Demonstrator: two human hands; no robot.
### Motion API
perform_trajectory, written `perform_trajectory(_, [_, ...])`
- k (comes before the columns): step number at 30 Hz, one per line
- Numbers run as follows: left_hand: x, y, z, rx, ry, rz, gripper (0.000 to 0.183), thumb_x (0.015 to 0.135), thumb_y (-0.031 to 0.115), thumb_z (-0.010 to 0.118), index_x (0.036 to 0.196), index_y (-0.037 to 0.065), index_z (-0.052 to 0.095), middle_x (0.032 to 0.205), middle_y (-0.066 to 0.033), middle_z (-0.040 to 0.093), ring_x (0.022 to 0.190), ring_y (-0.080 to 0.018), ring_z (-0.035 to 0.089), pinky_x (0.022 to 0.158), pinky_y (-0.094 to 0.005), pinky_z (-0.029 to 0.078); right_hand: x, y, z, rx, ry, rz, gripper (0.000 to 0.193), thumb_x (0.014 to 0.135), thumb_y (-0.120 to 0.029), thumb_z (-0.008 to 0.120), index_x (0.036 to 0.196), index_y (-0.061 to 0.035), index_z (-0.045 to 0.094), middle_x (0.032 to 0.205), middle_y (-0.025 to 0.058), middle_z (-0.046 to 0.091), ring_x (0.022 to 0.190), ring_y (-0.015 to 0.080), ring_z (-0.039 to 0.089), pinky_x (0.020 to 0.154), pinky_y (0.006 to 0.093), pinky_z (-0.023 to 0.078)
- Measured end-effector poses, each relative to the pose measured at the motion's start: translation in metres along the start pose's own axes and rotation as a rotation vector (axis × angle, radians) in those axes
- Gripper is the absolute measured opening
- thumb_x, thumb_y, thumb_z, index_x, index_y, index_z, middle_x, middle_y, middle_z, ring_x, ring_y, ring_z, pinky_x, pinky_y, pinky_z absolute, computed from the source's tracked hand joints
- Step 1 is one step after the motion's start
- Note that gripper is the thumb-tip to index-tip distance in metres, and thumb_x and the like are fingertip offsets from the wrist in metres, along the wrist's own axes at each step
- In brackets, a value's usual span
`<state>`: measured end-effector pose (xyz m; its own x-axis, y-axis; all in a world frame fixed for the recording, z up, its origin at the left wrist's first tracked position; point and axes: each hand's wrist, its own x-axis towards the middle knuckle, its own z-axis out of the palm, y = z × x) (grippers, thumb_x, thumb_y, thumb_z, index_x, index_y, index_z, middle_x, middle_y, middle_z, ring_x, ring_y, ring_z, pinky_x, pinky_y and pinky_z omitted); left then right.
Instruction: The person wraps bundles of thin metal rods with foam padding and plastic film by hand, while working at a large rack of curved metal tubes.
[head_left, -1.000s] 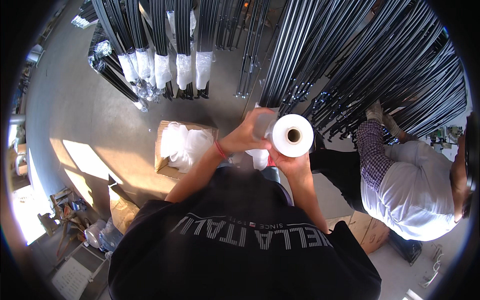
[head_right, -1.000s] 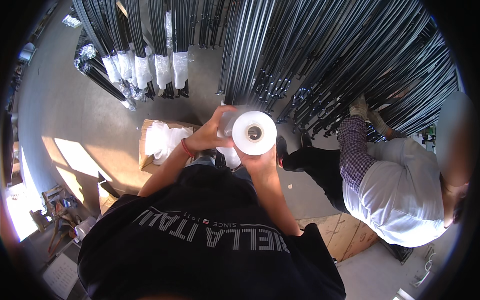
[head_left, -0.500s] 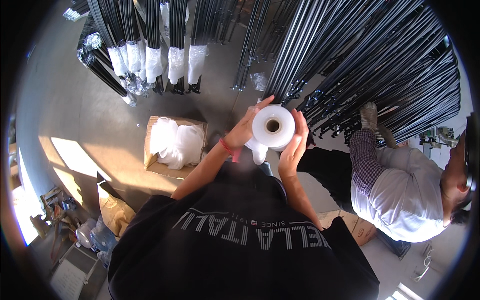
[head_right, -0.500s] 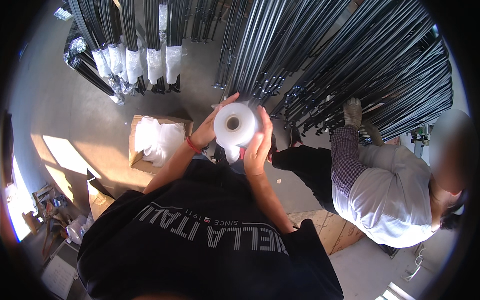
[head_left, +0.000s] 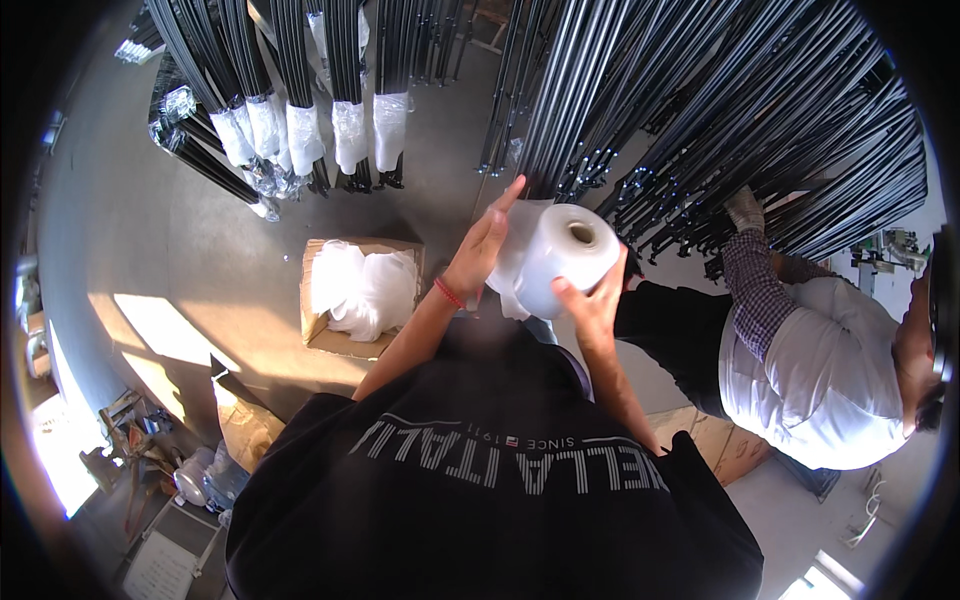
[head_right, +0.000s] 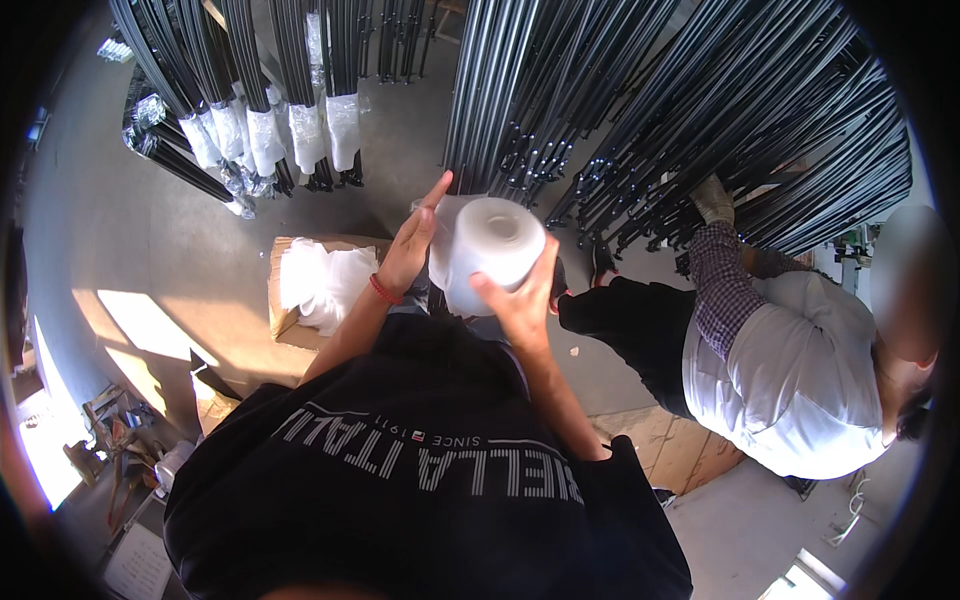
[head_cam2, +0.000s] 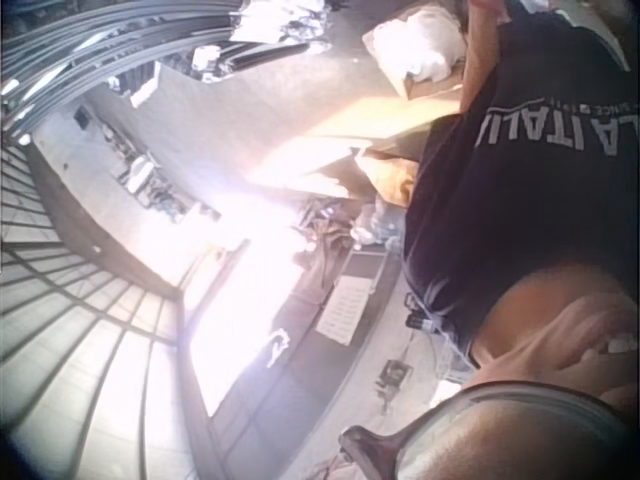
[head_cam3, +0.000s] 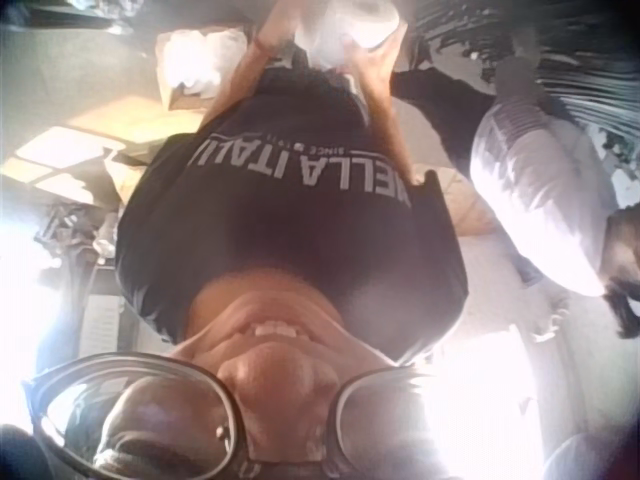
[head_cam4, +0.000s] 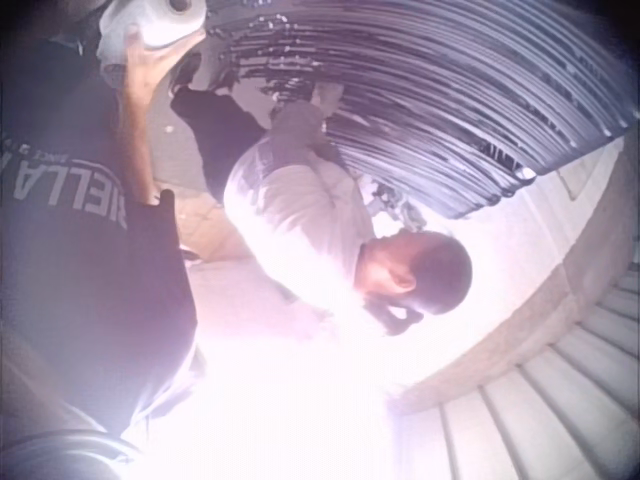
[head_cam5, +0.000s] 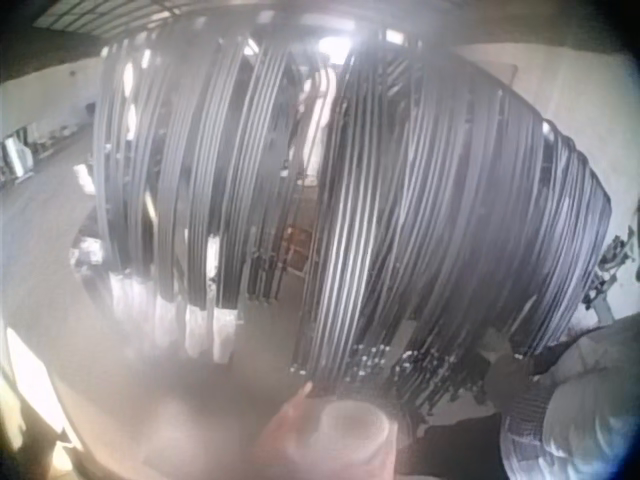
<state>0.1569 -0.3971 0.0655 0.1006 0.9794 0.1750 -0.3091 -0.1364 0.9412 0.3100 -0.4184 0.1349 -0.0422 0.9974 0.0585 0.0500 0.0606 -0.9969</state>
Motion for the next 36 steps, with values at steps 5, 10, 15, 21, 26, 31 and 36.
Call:
perform_trajectory(5, [-0.002,0.008,0.002,0.036,0.126,-0.100,0.050,0.094,0.030,0.027,0.131,-0.003,0.025,0.136,-0.0083,0.028,0.120,-0.0140,0.029,0.099,-0.0249,0.021,0.020,-0.007,-0.028,-0.046,0.177,0.073,0.067,0.060,-0.025,0.074,0.109,0.0023,0.039,0.099,0.0128,0.049,0.090,0.0187,0.049,0.079,0.0321,0.042])
perform_trajectory(10, [-0.001,-0.005,0.008,0.074,0.347,-0.020,0.046,0.093,0.031,0.031,0.122,-0.003,0.042,0.115,-0.0093,0.049,0.099,-0.0112,0.044,0.087,-0.0229,0.032,0.053,0.017,-0.048,-0.108,0.238,0.114,0.065,0.061,-0.021,0.074,0.109,0.0040,0.038,0.097,0.0133,0.050,0.088,0.0196,0.051,0.078,0.0312,0.043])
perform_trajectory(15, [0.000,-0.003,0.011,0.071,0.532,-0.176,0.042,0.092,0.033,0.036,0.082,-0.002,0.056,0.069,0.0006,0.051,0.065,-0.0065,0.043,0.058,-0.0227,0.036,0.085,0.043,-0.048,-0.105,0.234,0.139,0.070,0.059,-0.026,0.077,0.109,0.0063,0.038,0.097,0.0150,0.051,0.087,0.0201,0.052,0.077,0.0302,0.044])
perform_trajectory(21, [0.002,-0.017,0.003,-0.009,0.558,-0.231,0.043,0.090,0.032,0.041,0.056,0.005,0.041,0.055,0.0058,0.036,0.054,-0.0033,0.032,0.047,-0.0233,0.027,0.119,0.058,-0.030,-0.223,0.131,0.130,0.078,0.055,-0.028,0.078,0.111,0.0077,0.036,0.100,0.0172,0.052,0.090,0.0229,0.053,0.076,0.0312,0.047])
perform_trajectory(26, [0.007,-0.011,-0.009,-0.264,0.349,-0.512,0.032,0.086,0.027,0.048,0.063,0.007,0.054,0.057,0.0036,0.046,0.053,-0.0040,0.041,0.046,-0.0227,0.032,0.139,0.089,-0.001,-0.048,-0.048,0.167,0.072,0.053,-0.021,0.079,0.110,0.0012,0.040,0.099,0.0130,0.055,0.094,0.0204,0.052,0.083,0.0298,0.043])
perform_trajectory(31, [0.011,0.013,-0.008,-0.407,0.325,-0.606,0.025,0.083,0.025,0.050,0.085,0.002,0.059,0.069,-0.0015,0.056,0.059,-0.0086,0.053,0.052,-0.0224,0.042,0.138,0.094,0.035,0.196,-0.331,0.139,0.030,0.067,-0.016,0.069,0.089,-0.0044,0.053,0.077,0.0019,0.055,0.068,0.0104,0.054,0.059,0.0253,0.048])
perform_trajectory(36, [0.006,0.012,-0.004,-0.279,0.449,-0.568,0.021,0.083,0.024,0.053,0.086,0.003,0.057,0.071,-0.0024,0.055,0.060,-0.0079,0.052,0.052,-0.0215,0.041,0.132,0.093,0.039,0.275,-0.358,0.231,0.017,0.069,-0.013,0.067,0.078,-0.0043,0.057,0.068,0.0017,0.055,0.055,0.0098,0.054,0.050,0.0242,0.048])
